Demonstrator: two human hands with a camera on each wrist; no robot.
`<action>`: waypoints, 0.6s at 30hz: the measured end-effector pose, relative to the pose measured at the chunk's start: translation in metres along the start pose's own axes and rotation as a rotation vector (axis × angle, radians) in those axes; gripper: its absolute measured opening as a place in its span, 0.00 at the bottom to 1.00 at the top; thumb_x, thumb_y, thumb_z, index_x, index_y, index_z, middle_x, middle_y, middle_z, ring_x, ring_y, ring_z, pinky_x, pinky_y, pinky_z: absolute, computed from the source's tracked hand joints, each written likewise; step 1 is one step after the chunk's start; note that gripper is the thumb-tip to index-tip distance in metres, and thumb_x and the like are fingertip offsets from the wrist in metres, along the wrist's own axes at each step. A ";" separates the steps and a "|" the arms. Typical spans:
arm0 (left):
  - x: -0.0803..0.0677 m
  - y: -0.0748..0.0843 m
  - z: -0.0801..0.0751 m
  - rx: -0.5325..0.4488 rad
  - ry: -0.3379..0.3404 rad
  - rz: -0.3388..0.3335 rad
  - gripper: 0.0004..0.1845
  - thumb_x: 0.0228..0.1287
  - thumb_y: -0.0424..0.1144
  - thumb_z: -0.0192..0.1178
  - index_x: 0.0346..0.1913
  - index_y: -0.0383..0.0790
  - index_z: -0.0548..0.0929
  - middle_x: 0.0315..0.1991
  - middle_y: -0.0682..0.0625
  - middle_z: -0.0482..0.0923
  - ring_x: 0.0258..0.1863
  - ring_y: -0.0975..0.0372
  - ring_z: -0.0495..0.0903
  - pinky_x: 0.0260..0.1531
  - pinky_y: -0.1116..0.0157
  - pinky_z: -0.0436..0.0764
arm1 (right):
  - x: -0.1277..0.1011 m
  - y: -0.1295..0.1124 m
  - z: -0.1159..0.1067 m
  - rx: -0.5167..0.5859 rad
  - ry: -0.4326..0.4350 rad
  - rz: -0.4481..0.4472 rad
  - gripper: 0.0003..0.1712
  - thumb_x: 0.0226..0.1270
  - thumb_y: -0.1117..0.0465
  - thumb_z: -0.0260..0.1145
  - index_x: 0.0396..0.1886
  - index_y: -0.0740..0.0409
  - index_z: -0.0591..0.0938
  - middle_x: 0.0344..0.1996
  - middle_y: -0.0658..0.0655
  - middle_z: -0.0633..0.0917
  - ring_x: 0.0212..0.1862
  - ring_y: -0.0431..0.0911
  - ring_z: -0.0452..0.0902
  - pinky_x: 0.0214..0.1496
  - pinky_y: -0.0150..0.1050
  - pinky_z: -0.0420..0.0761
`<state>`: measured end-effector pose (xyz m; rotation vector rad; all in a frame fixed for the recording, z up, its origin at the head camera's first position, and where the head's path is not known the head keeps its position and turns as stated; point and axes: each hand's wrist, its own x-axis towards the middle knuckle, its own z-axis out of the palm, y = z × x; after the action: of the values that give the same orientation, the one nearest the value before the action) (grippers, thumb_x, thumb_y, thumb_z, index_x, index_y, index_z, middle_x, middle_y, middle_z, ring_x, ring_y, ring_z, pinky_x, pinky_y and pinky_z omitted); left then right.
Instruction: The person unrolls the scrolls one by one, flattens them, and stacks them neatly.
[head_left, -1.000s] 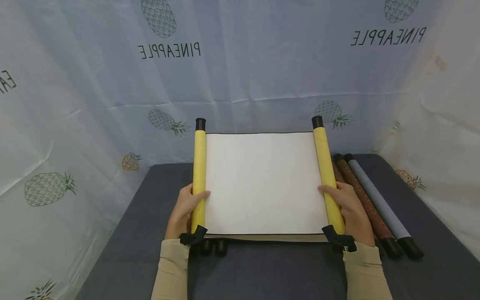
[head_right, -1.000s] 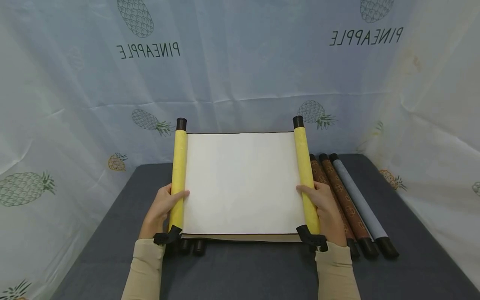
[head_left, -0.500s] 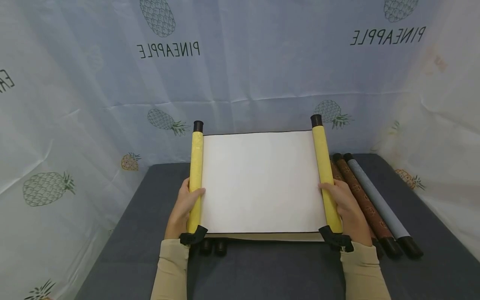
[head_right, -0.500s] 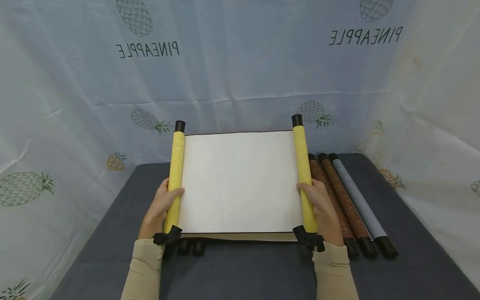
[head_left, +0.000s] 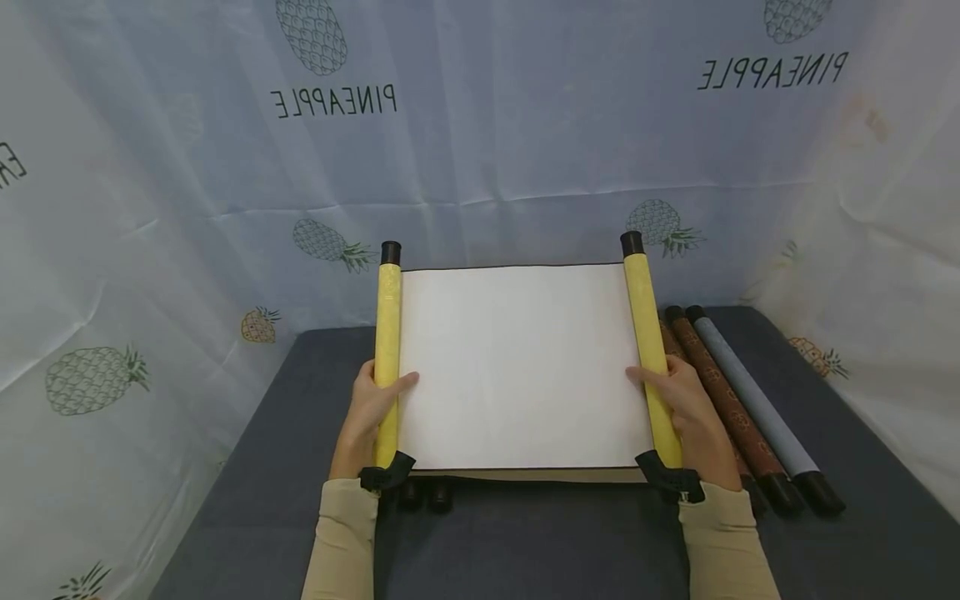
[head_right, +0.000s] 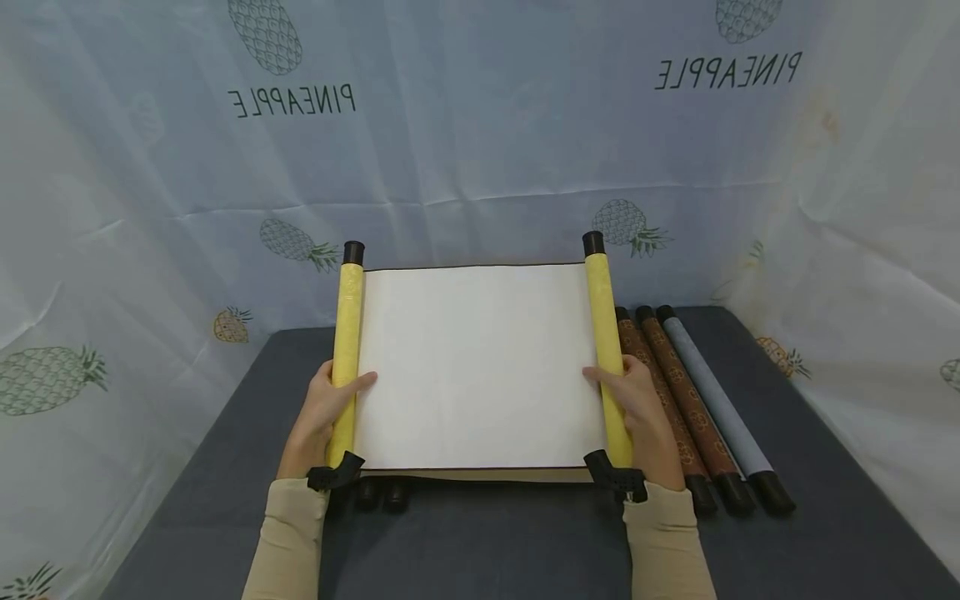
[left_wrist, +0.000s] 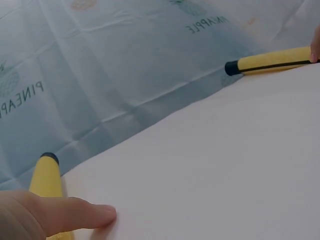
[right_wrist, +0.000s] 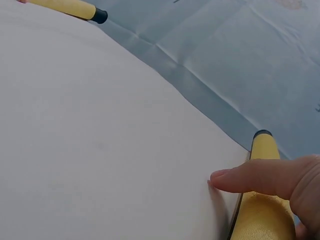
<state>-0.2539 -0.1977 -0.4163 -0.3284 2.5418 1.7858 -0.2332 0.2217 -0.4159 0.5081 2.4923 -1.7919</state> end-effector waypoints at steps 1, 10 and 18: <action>0.000 0.000 0.000 -0.001 0.001 0.000 0.45 0.61 0.47 0.65 0.74 0.38 0.52 0.60 0.38 0.65 0.50 0.51 0.70 0.44 0.62 0.71 | 0.000 0.000 0.000 -0.004 0.003 0.004 0.39 0.64 0.51 0.65 0.65 0.68 0.61 0.32 0.49 0.71 0.32 0.40 0.69 0.34 0.36 0.73; 0.001 -0.003 -0.003 0.029 0.016 -0.006 0.40 0.61 0.48 0.64 0.70 0.34 0.59 0.52 0.39 0.69 0.42 0.55 0.72 0.37 0.66 0.72 | 0.001 0.002 -0.005 -0.006 0.013 0.044 0.34 0.67 0.53 0.61 0.65 0.67 0.63 0.30 0.49 0.72 0.32 0.40 0.70 0.35 0.35 0.73; 0.002 -0.005 -0.009 0.036 0.007 -0.035 0.29 0.65 0.51 0.59 0.62 0.37 0.68 0.39 0.47 0.69 0.34 0.59 0.70 0.33 0.66 0.71 | 0.002 0.005 -0.014 -0.027 -0.013 0.025 0.38 0.68 0.49 0.58 0.70 0.64 0.61 0.28 0.46 0.73 0.29 0.38 0.73 0.34 0.36 0.76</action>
<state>-0.2538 -0.2080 -0.4178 -0.3767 2.5523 1.7281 -0.2318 0.2370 -0.4158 0.5221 2.4873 -1.7446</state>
